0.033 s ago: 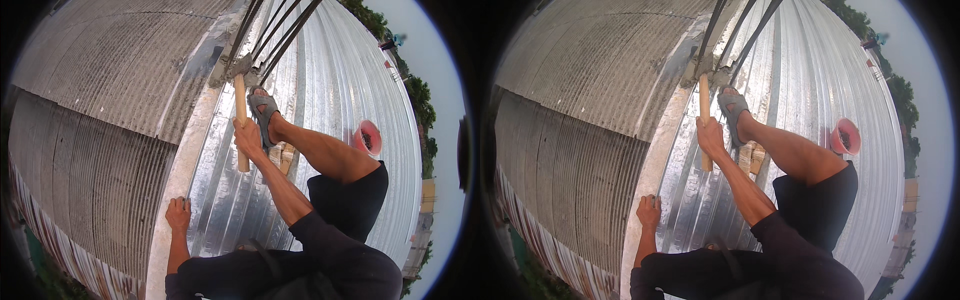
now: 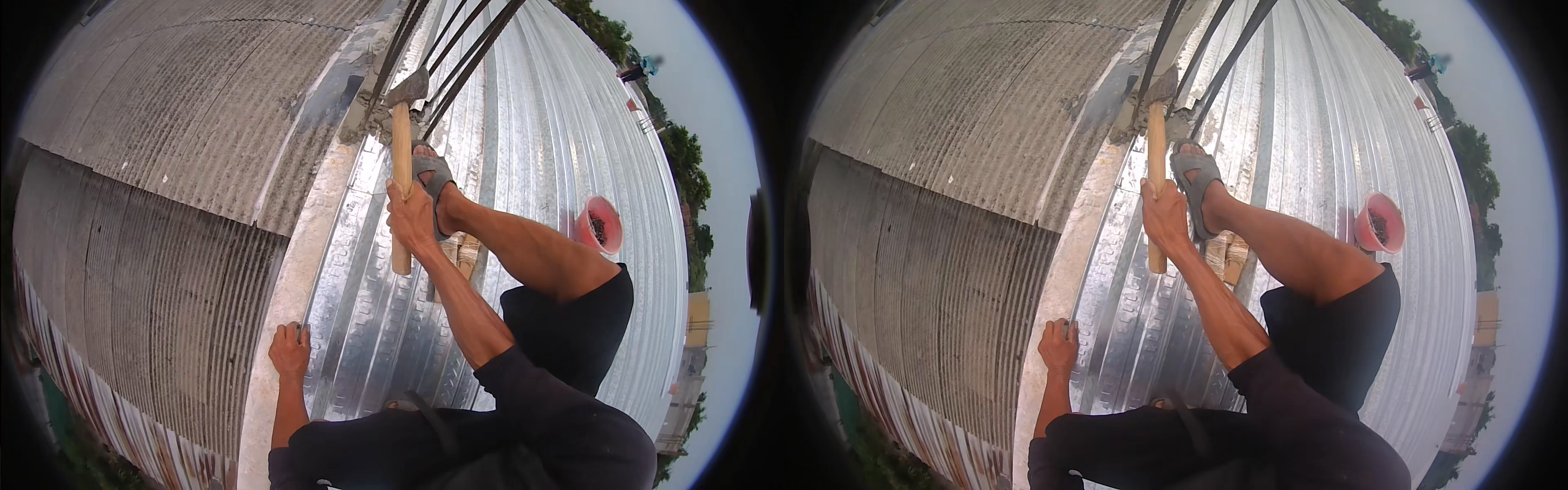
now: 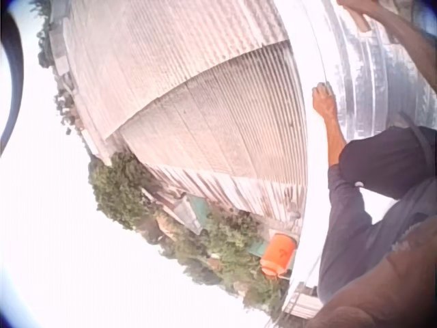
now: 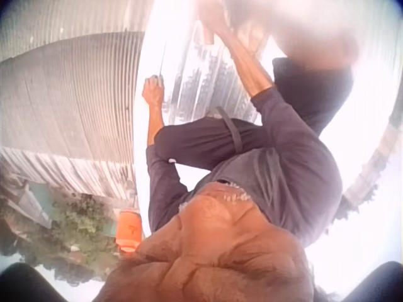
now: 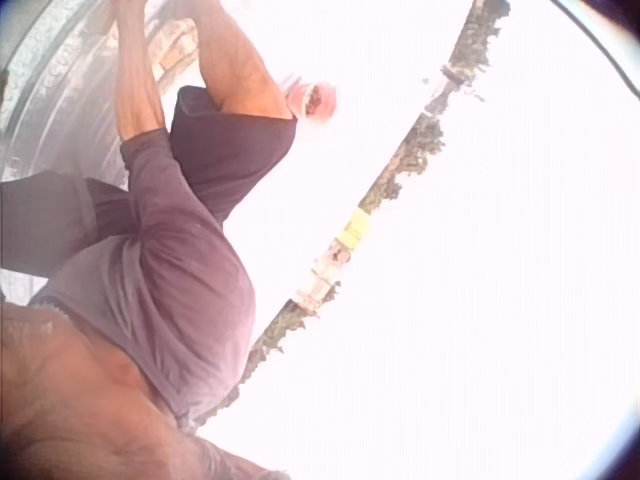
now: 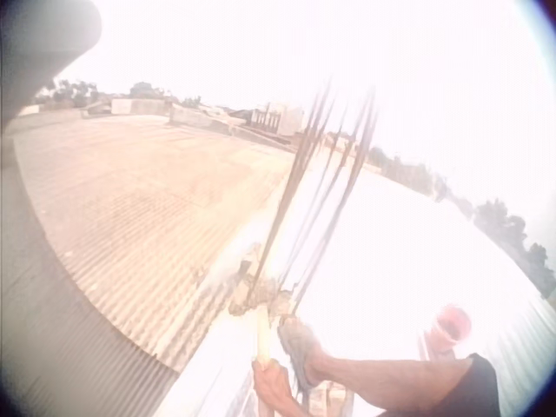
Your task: The person secures a corrugated metal roof sheet to the roof structure using a hammer and nails. They repeatedly place nails along the sheet and hammer them into the underlying supports, moving along the roof as they work.
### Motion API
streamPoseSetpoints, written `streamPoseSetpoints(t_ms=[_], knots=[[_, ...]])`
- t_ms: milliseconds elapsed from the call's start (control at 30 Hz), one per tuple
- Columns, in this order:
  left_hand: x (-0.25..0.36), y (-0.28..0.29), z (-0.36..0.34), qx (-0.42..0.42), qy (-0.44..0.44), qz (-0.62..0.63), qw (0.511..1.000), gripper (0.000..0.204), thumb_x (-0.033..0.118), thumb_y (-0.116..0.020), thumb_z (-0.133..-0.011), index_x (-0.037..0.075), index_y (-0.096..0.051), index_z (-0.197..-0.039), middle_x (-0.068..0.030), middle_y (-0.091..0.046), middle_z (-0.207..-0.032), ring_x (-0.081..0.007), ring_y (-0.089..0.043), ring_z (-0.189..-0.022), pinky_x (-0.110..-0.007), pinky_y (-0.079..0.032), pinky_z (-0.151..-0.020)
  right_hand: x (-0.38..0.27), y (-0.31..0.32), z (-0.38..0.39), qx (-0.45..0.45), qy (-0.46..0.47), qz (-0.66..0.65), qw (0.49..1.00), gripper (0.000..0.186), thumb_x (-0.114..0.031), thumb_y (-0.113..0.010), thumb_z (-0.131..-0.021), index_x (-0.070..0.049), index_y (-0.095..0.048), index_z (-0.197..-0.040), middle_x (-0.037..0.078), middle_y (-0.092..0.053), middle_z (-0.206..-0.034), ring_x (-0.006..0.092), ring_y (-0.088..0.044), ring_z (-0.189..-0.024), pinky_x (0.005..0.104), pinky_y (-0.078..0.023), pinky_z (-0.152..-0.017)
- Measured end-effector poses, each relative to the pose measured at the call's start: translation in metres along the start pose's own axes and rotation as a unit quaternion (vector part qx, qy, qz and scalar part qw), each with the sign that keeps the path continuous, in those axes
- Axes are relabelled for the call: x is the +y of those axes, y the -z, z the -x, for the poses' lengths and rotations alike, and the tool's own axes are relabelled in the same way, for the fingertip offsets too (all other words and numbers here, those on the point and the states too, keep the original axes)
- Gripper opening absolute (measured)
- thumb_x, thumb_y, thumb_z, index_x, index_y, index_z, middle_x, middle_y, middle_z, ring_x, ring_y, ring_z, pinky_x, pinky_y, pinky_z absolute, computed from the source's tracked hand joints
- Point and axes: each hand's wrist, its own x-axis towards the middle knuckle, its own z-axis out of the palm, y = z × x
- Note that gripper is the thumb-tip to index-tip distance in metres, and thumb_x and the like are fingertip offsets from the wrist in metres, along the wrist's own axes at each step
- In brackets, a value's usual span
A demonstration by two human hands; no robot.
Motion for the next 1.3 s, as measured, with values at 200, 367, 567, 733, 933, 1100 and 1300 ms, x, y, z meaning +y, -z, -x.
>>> streamPoseSetpoints(t_ms=[200,367,567,733,933,1100,1300], knots=[[-0.004,0.000,0.002,-0.012,0.005,-0.009,1.000,0.022,0.023,-0.077,-0.089,0.010,-0.067,-0.104,-0.0108,-0.062,-0.091,-0.0348,-0.066,-0.078,-0.047,-0.053,-0.064,-0.102,0.041,-0.013,0.091,0.204,-0.233,0.947,0.030,-0.028,-0.056,-0.107,-0.004,-0.051,-0.089,0.007,-0.060,-0.066,0.0148,-0.063,-0.061,0.0296,-0.052,-0.054],[0.015,-0.004,0.004,-0.007,0.001,0.009,1.000,0.022,0.025,-0.076,-0.090,0.010,-0.067,-0.103,-0.0112,-0.062,-0.091,-0.0347,-0.066,-0.080,-0.047,-0.054,-0.066,0.036,-0.042,0.046,-0.116,-0.140,0.213,0.960,0.057,-0.040,-0.057,-0.098,0.016,-0.064,-0.108,0.038,-0.069,-0.097,0.0464,-0.072,-0.094,0.0517,-0.055,-0.086],[-0.001,-0.002,-0.005,-0.009,0.010,-0.009,1.000,0.023,0.025,-0.078,-0.088,0.011,-0.066,-0.103,-0.0110,-0.062,-0.091,-0.0355,-0.066,-0.079,-0.048,-0.053,-0.064,0.012,-0.023,0.001,-0.073,-0.072,0.053,0.993,0.046,-0.037,-0.062,-0.100,0.006,-0.057,-0.084,0.010,-0.061,-0.064,0.0196,-0.062,-0.049,0.0365,-0.050,-0.045],[-0.009,0.001,0.007,-0.014,0.009,-0.015,1.000,0.022,0.024,-0.076,-0.089,0.011,-0.066,-0.103,-0.0110,-0.061,-0.091,-0.0358,-0.065,-0.079,-0.047,-0.052,-0.063,-0.118,0.041,-0.024,0.109,0.193,-0.197,0.955,0.030,-0.031,-0.058,-0.106,-0.003,-0.056,-0.096,0.004,-0.061,-0.070,0.0121,-0.059,-0.052,0.0278,-0.047,-0.045],[0.015,-0.010,0.002,-0.009,-0.005,-0.005,1.000,0.023,0.026,-0.079,-0.087,0.012,-0.067,-0.100,-0.0102,-0.060,-0.087,-0.0331,-0.064,-0.074,-0.046,-0.052,-0.062,0.016,-0.011,0.041,0.009,-0.036,0.118,0.992,0.047,-0.037,-0.061,-0.100,0.010,-0.059,-0.099,0.027,-0.071,-0.086,0.0396,-0.073,-0.081,0.0493,-0.056,-0.075],[-0.002,-0.003,0.003,-0.016,0.015,-0.007,1.000,0.023,0.025,-0.077,-0.088,0.012,-0.066,-0.103,-0.0106,-0.062,-0.092,-0.0351,-0.066,-0.080,-0.048,-0.053,-0.065,0.011,-0.030,0.029,-0.136,-0.123,0.142,0.973,0.053,-0.037,-0.058,-0.097,0.015,-0.065,-0.095,0.036,-0.067,-0.079,0.0471,-0.072,-0.083,0.0523,-0.055,-0.076],[-0.008,-0.003,0.004,0.002,0.002,-0.008,1.000,0.024,0.024,-0.078,-0.087,0.011,-0.066,-0.103,-0.0103,-0.061,-0.090,-0.0346,-0.065,-0.076,-0.047,-0.053,-0.063,-0.075,0.035,-0.012,0.038,0.123,-0.091,0.987,0.032,-0.033,-0.060,-0.106,-0.003,-0.053,-0.098,0.003,-0.060,-0.071,0.0113,-0.059,-0.054,0.0276,-0.050,-0.047]])
